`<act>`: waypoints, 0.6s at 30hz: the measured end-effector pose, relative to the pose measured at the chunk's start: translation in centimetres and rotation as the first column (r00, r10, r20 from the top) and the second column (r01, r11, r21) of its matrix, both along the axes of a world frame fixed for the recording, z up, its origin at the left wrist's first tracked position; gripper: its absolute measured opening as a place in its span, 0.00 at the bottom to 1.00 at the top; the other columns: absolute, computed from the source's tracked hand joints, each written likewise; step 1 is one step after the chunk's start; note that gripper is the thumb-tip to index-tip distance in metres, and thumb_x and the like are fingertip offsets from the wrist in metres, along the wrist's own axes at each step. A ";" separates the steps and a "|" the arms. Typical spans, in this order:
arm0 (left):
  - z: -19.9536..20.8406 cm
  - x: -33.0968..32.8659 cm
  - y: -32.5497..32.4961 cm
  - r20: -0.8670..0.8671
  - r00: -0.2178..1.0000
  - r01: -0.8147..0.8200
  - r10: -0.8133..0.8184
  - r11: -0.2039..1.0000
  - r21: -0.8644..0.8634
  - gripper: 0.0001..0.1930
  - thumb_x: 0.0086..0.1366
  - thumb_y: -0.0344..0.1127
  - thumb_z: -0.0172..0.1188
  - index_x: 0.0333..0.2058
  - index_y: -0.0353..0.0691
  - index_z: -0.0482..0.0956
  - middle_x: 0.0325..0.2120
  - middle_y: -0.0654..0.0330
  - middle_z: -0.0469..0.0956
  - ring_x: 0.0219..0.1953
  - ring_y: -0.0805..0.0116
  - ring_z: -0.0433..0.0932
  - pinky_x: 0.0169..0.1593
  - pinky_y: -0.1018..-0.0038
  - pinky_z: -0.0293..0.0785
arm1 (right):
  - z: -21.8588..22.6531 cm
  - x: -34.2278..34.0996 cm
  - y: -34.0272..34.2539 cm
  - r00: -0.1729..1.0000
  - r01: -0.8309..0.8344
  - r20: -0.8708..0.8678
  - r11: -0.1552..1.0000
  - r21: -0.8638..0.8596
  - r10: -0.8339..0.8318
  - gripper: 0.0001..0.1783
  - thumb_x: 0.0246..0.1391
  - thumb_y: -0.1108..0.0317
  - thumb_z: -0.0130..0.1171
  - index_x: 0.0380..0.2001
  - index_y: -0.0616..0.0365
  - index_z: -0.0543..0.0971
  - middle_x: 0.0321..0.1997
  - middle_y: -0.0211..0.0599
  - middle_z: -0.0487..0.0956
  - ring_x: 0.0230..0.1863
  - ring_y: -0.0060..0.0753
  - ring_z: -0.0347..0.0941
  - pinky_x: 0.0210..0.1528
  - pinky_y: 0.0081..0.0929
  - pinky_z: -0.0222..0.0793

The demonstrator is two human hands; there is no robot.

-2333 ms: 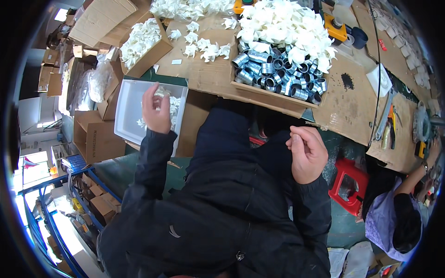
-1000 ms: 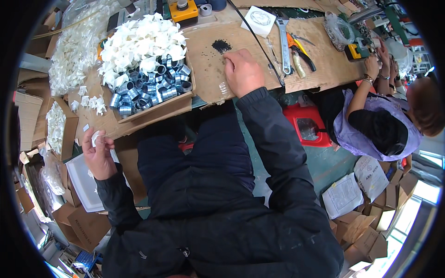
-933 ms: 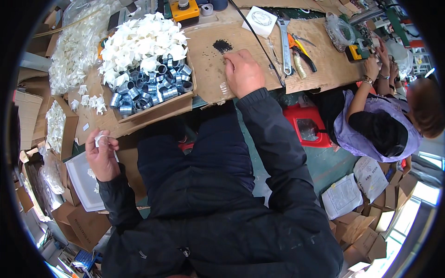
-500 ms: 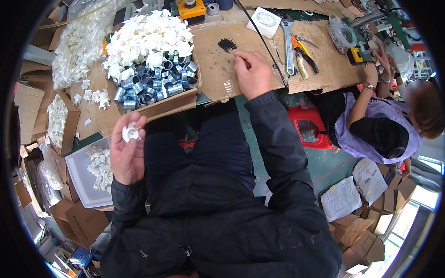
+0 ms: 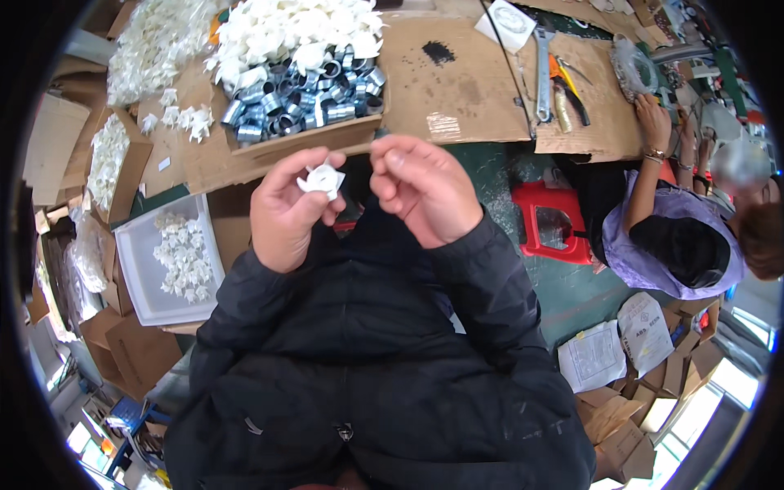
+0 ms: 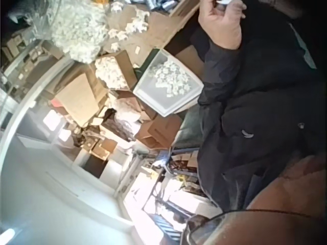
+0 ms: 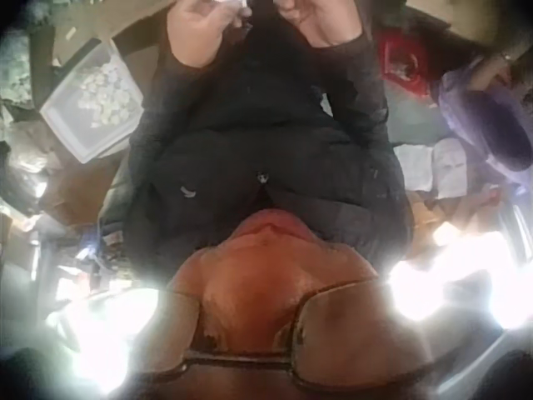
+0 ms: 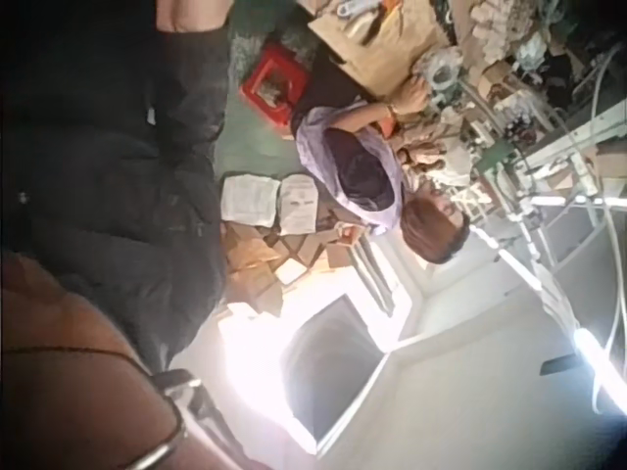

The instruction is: Assembling or inspecting small white plastic components at a factory workbench.

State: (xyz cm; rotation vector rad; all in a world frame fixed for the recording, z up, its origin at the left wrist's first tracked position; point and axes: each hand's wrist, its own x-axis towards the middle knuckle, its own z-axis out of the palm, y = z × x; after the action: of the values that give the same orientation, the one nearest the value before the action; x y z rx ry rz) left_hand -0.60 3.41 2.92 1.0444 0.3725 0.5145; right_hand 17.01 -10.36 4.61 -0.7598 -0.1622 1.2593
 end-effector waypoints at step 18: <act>-0.1 -0.8 -0.9 -0.059 0.996 -0.056 0.064 0.990 0.132 0.27 0.69 0.21 0.65 0.66 0.32 0.73 0.58 0.55 0.78 0.45 0.76 0.79 0.41 0.79 0.79 | -0.6 -3.3 0.7 0.995 -0.065 0.071 0.995 -0.082 0.071 0.11 0.72 0.69 0.57 0.51 0.62 0.81 0.30 0.31 0.79 0.29 0.20 0.73 0.33 0.20 0.70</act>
State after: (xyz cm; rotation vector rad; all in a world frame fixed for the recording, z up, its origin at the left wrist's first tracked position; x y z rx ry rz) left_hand -1.39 2.47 2.82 1.1805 0.4317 0.5667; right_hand 13.73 -9.66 4.02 -0.8757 -0.2000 1.3089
